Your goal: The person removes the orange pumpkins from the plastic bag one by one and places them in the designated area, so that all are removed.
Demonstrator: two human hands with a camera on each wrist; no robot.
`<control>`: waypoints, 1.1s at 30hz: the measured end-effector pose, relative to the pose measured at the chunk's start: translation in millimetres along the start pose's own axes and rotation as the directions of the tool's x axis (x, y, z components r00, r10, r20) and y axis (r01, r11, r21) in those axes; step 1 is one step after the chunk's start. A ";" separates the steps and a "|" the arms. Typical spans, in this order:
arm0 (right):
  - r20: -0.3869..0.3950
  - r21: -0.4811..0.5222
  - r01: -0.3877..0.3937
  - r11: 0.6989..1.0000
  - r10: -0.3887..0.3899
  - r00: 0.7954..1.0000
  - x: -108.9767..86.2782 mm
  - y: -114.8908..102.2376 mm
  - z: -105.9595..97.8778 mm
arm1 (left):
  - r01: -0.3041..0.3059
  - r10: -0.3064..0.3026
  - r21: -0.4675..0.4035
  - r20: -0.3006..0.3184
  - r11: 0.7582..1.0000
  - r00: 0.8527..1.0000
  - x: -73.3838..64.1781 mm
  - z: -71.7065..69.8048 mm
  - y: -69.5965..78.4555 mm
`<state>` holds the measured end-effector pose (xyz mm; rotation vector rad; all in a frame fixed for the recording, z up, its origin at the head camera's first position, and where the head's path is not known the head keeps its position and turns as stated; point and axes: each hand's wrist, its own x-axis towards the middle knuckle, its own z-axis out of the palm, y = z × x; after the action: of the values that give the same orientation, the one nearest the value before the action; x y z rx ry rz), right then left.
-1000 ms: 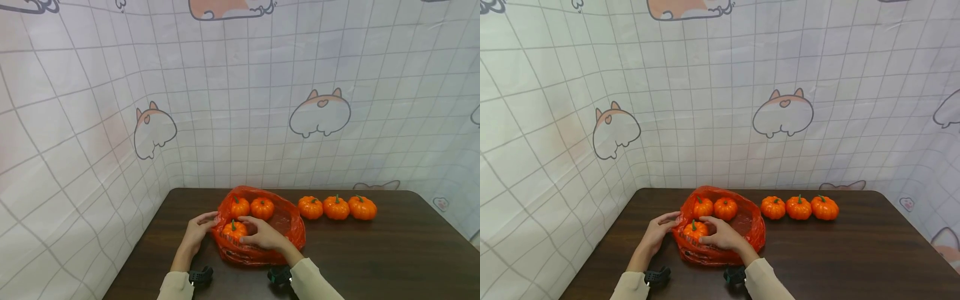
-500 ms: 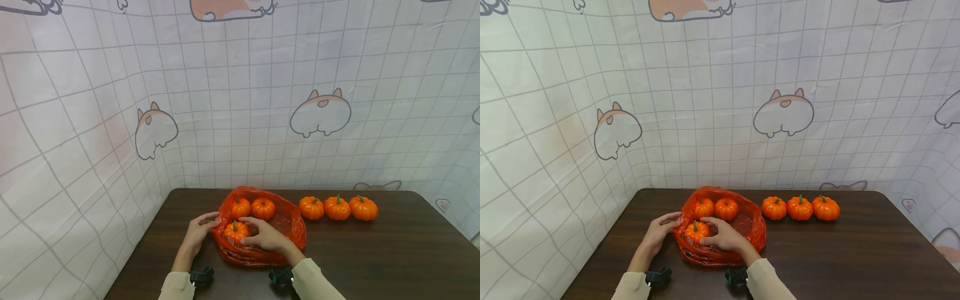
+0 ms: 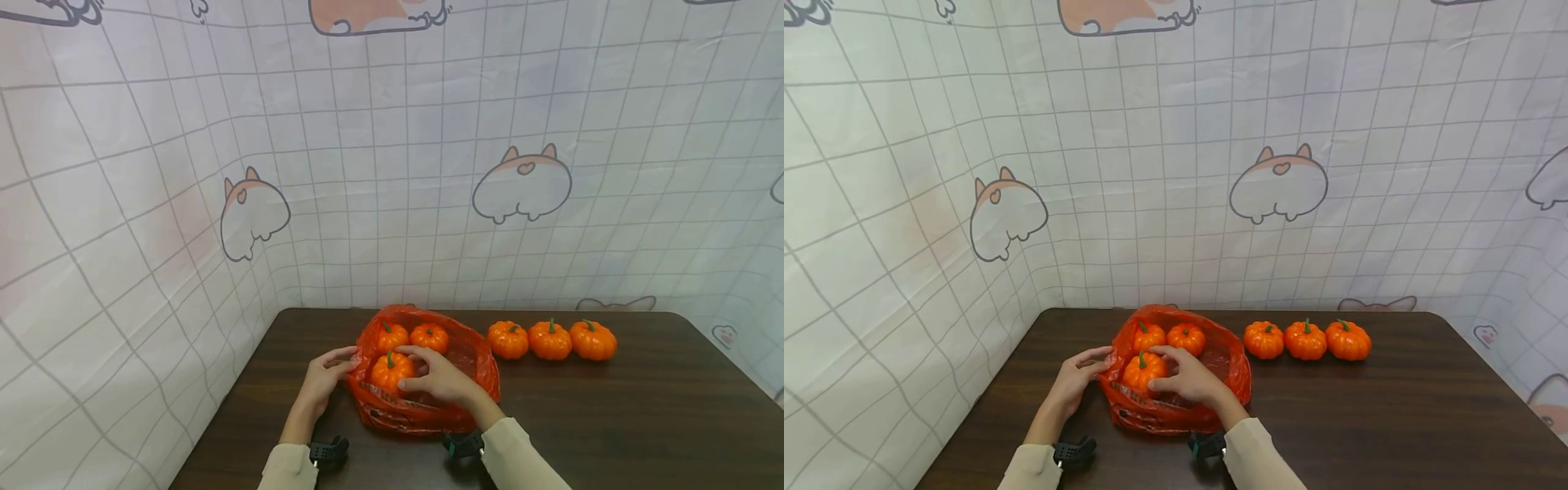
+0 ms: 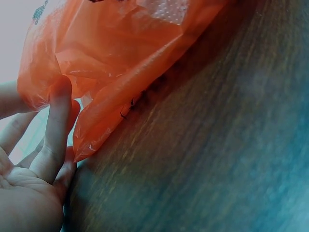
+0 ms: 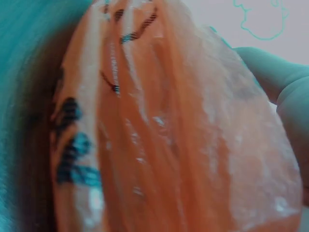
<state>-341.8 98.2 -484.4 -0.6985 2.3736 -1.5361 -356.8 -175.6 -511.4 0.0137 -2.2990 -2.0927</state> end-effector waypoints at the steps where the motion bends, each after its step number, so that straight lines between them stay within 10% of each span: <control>1: -0.006 0.011 -0.001 1.000 0.001 1.000 -0.7 -1.0 -1.2 | 0.001 -0.001 0.000 0.000 1.000 1.000 -0.2 0.1 0.1; 33: -0.115 0.060 0.016 0.998 -0.009 0.993 -12.8 -15.3 -33.8 | -0.010 0.010 -0.015 0.006 1.000 1.000 0.3 -1.0 -0.4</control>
<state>-341.4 126.4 -457.1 -0.6291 2.3962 -1.6884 -357.1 -176.6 -511.7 -0.0045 -2.2822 -2.1083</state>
